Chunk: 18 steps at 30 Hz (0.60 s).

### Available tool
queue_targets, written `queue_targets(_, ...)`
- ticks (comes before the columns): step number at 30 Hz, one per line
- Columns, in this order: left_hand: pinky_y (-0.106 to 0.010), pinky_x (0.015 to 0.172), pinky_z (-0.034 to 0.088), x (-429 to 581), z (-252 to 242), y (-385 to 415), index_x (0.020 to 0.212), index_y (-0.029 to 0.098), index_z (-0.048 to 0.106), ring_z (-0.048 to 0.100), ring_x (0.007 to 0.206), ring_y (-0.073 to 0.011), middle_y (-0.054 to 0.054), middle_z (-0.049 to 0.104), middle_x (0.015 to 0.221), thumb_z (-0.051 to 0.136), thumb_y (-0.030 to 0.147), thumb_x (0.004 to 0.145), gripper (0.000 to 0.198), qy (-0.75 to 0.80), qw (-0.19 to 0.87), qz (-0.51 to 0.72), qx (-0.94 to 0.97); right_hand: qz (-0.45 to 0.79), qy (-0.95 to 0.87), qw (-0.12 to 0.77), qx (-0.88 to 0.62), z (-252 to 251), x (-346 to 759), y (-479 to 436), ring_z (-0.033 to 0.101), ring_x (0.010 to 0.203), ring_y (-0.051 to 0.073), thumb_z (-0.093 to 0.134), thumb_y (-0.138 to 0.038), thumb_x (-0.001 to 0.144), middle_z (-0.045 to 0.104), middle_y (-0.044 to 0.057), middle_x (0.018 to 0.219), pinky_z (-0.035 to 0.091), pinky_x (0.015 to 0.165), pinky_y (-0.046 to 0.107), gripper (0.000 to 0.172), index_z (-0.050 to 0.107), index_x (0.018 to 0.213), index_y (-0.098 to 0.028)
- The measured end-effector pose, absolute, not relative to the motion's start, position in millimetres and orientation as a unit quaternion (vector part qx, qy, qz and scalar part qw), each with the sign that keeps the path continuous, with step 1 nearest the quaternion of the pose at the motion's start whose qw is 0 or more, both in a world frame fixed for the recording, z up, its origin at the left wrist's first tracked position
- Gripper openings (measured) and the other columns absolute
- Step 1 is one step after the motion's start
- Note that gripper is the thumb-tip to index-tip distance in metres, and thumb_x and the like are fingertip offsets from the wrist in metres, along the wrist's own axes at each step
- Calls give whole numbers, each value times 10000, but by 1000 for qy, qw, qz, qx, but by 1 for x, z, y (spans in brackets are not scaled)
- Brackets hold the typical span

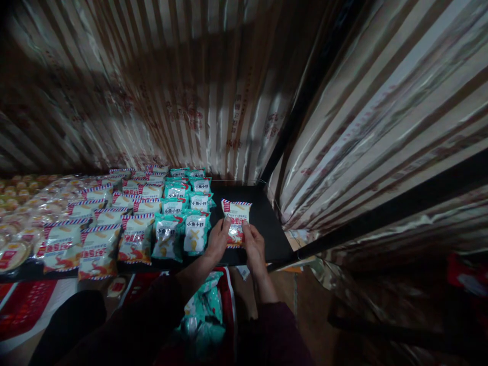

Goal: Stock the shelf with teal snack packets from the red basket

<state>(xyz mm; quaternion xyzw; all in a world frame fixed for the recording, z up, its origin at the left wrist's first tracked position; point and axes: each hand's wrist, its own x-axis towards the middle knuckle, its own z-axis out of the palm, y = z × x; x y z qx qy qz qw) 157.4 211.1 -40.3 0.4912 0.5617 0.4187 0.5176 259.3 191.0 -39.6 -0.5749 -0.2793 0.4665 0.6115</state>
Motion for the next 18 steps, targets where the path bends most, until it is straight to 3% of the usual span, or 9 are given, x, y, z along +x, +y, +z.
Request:
queue_targets(12,-314,806,491,179,-30,260,919,191,655,663,895,-214,-81,721,956,332,416,939,395,648,450,366,494,473,-298,618,-553,-44,276,243,664,629,190,782,-562,580,735,17,718,511,529,270,435,709,799,-194)
queue_targets(14,-325,830,489,181,-22,265,967,185,655,662,938,-228,-96,717,998,331,409,942,394,664,439,352,492,450,-300,625,-563,-46,275,254,649,608,183,779,-571,571,730,25,705,503,526,269,461,709,801,-178)
queue_targets(18,-325,968,442,187,-6,273,1270,163,524,588,1153,-226,-123,632,1241,384,289,927,391,696,402,359,474,417,-309,623,-584,-50,276,279,626,589,170,757,-606,563,723,27,702,489,534,268,518,714,828,-163)
